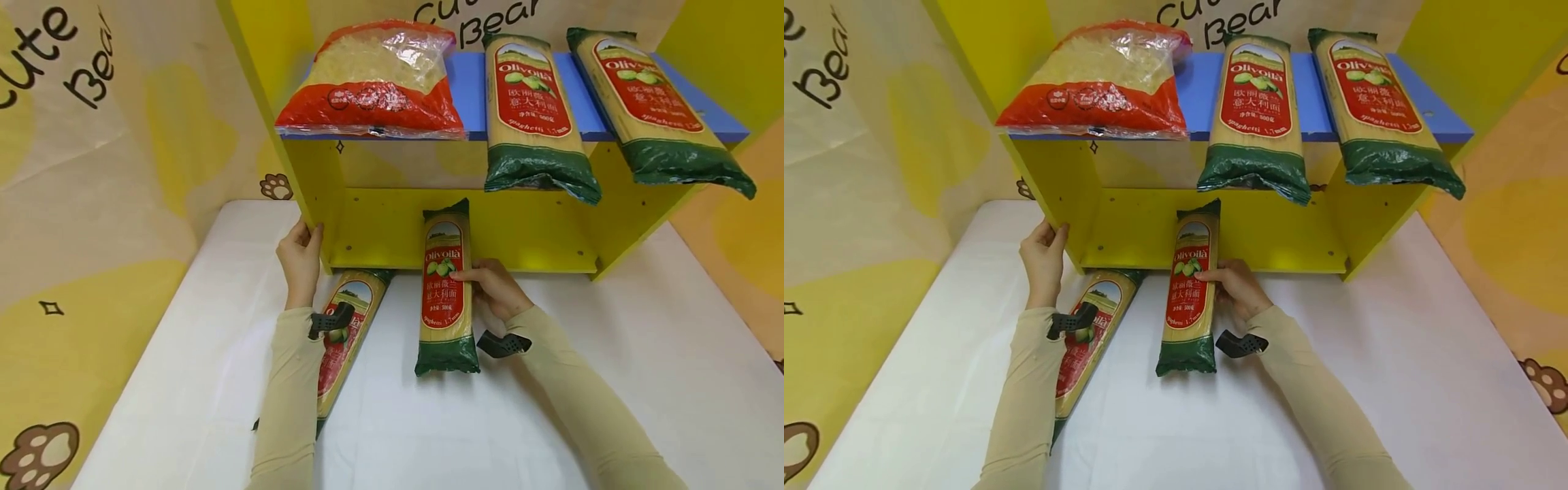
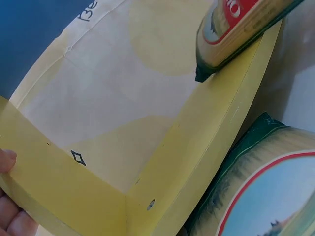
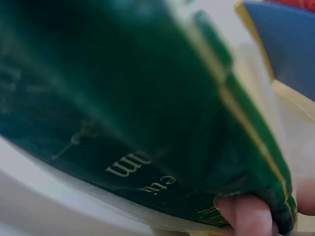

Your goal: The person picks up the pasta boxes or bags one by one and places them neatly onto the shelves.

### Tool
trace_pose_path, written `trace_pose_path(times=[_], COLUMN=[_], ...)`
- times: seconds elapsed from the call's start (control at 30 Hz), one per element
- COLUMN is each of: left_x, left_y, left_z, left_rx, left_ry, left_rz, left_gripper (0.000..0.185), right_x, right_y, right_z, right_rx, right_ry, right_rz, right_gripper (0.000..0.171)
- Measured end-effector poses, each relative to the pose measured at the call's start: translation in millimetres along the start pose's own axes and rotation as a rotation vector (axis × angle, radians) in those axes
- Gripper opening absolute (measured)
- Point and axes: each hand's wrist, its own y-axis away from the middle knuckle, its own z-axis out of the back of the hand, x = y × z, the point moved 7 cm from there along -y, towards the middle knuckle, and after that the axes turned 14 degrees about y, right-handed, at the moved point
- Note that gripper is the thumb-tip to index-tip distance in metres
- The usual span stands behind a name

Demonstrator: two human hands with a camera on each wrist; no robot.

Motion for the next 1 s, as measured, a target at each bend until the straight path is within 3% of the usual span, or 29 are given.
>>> trace_pose_path(times=[0.37,0.47,0.67,1.0], left_x=[1.3,0.3,1.3,0.1], left_y=[0.3,-0.1,-0.3,-0.7], left_z=[-0.3,0.3,1.6,1.1], left_rx=[0.004,0.005,0.004,0.007], left_ry=[0.020,0.016,0.020,0.035], left_rz=[0.013,0.009,0.032,0.021], left_gripper=[0.028,0.029,0.031,0.032], right_x=[2.4,6.9,21.8,27.5], right_y=[-29.0,-36.2,-48.2,-63.3], right_z=[7.3,10.0,13.1,15.9], right_rx=[-0.033,-0.078,-0.161,-0.147], right_ry=[-0.029,0.072,0.393,0.560], right_rz=[-0.077,-0.071,-0.018,-0.001], right_gripper=[0.044,0.042,0.039,0.046])
